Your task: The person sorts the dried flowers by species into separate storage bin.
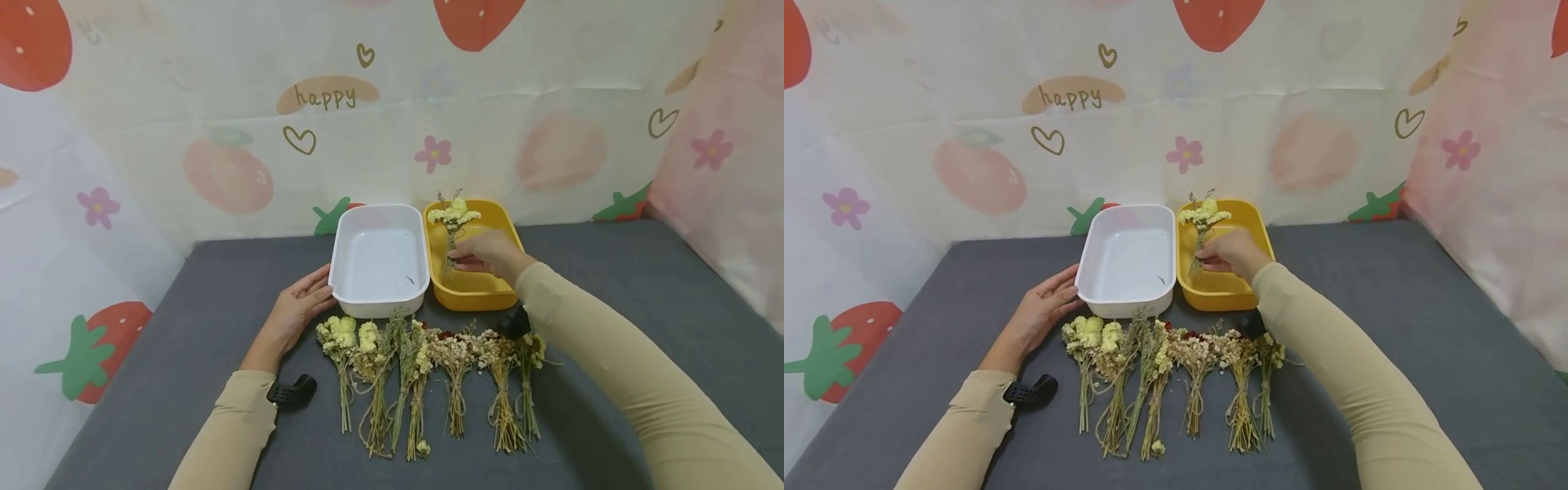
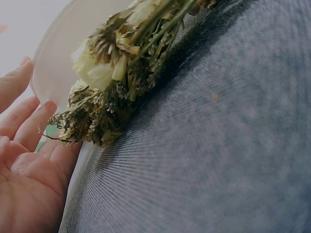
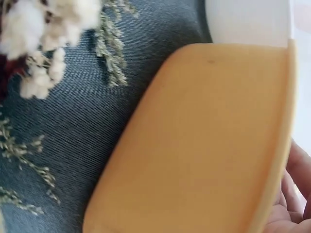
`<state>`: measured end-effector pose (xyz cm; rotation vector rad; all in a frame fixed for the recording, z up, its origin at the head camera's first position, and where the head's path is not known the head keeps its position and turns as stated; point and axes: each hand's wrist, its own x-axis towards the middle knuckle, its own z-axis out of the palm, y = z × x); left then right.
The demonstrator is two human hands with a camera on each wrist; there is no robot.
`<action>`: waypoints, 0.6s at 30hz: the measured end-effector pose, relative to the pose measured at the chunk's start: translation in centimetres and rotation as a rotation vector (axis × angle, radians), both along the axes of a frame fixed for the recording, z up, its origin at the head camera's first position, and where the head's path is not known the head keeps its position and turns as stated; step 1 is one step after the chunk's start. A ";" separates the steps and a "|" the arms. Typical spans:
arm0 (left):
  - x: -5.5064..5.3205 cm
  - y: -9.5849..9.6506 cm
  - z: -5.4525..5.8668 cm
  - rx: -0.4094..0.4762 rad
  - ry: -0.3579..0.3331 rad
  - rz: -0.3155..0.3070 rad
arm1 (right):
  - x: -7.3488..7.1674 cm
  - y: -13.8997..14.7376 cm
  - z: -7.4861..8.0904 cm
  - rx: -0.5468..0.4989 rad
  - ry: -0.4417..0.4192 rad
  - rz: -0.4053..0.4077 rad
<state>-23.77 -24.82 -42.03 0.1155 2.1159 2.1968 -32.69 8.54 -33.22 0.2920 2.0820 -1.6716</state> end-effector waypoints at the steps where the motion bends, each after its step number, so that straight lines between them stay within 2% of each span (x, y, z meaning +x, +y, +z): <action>1: 0.0 0.0 0.0 0.004 -0.003 0.001 | 0.0 -0.1 -0.2 0.000 -0.005 -0.002; 7: 0.2 -0.2 -0.3 0.010 -0.005 0.000 | -0.2 -0.3 -1.3 -0.013 0.004 -0.027; 11: 0.2 -0.2 -0.3 0.002 -0.014 -0.002 | -0.3 -0.4 -1.8 -0.017 -0.006 -0.013; 18: 0.1 -0.1 -0.1 -0.005 -0.002 -0.008 | -0.4 -0.3 -2.3 0.026 -0.034 -0.010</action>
